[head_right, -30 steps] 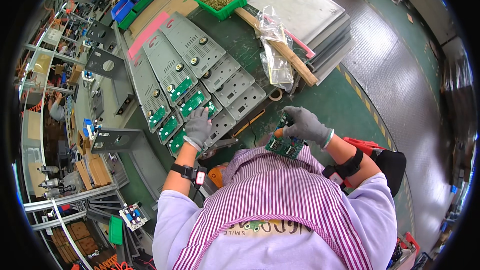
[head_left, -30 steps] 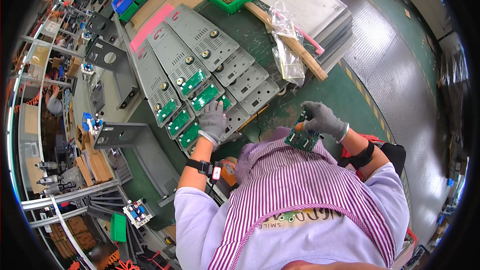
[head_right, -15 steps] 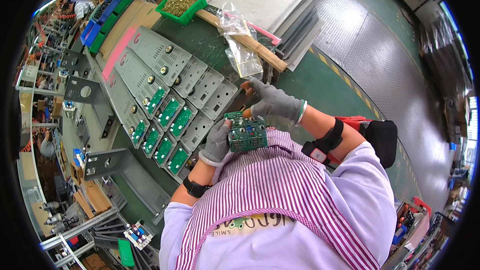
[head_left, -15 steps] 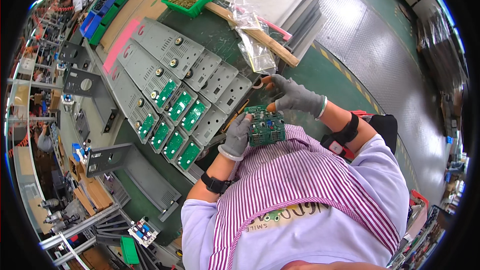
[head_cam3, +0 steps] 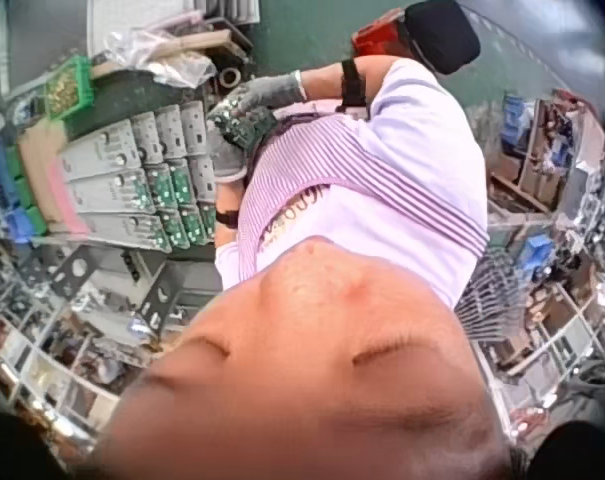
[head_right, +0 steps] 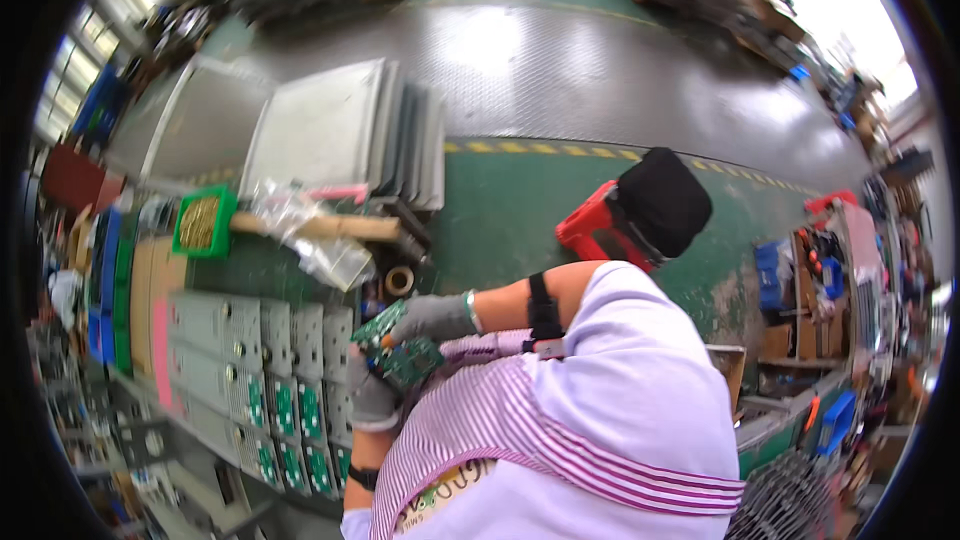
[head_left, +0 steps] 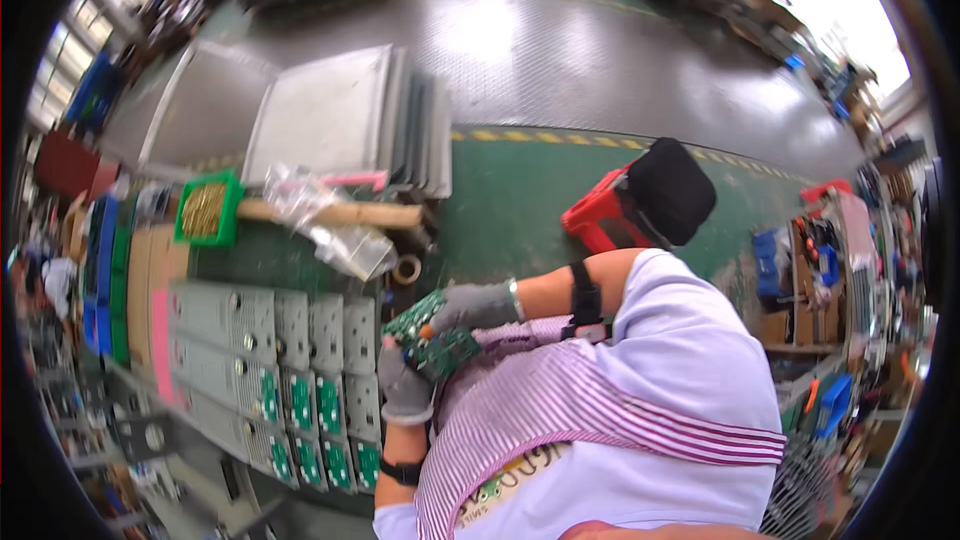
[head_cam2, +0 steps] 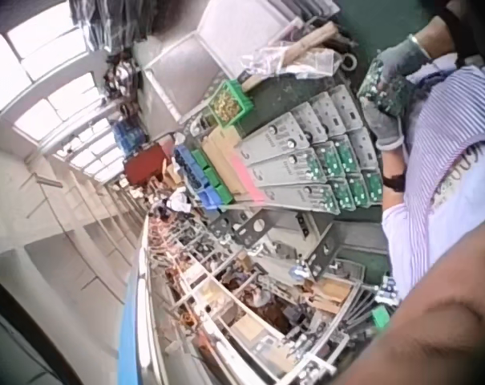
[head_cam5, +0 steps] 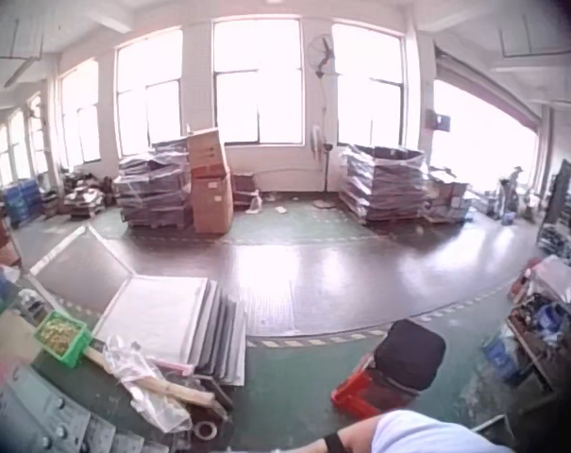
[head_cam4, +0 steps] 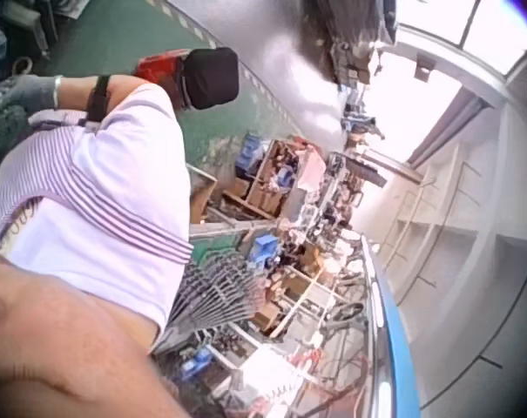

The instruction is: Assembling circuit boards into metal chassis on a factory assembly line.

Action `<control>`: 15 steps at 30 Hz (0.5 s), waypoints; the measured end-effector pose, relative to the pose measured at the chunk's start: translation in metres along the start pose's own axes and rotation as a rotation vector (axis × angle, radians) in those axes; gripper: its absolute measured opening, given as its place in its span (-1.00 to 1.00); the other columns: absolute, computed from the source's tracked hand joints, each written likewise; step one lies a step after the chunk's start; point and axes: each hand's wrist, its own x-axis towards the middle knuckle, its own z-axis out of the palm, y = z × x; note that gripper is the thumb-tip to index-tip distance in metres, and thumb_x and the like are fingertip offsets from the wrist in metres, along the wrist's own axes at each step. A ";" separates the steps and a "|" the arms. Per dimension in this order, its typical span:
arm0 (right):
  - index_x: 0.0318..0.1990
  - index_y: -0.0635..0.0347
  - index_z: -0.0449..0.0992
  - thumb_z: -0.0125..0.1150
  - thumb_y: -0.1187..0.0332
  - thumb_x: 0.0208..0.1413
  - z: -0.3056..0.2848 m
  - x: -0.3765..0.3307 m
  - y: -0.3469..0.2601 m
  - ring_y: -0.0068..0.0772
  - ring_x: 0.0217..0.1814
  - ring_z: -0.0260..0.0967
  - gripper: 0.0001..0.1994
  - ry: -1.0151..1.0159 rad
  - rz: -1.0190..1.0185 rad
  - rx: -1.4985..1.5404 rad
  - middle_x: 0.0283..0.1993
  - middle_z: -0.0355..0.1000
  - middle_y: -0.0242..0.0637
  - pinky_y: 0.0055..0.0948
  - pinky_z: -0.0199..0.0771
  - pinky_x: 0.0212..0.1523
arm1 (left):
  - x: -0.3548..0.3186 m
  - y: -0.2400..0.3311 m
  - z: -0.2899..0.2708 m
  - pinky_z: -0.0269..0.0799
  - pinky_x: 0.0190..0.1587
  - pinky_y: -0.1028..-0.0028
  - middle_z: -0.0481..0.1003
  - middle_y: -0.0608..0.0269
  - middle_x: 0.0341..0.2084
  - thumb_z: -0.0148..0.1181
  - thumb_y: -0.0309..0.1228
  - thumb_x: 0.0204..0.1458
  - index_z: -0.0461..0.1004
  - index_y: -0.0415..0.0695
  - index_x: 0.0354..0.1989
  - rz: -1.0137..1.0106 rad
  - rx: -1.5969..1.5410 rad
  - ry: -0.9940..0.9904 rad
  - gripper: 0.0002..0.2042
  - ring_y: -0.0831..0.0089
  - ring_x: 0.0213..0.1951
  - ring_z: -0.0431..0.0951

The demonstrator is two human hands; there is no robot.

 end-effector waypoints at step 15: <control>-0.19 0.21 0.51 0.28 0.34 -0.20 0.015 -0.001 -0.005 -0.40 -0.24 0.41 -0.66 0.137 0.119 -0.097 -0.28 0.49 -0.30 -0.33 0.40 -0.22 | 0.006 0.022 0.012 0.42 -0.08 0.20 0.33 0.00 -0.04 -0.23 0.22 0.01 0.17 -0.18 0.11 -0.610 -0.779 -0.095 -0.29 0.16 -0.12 0.43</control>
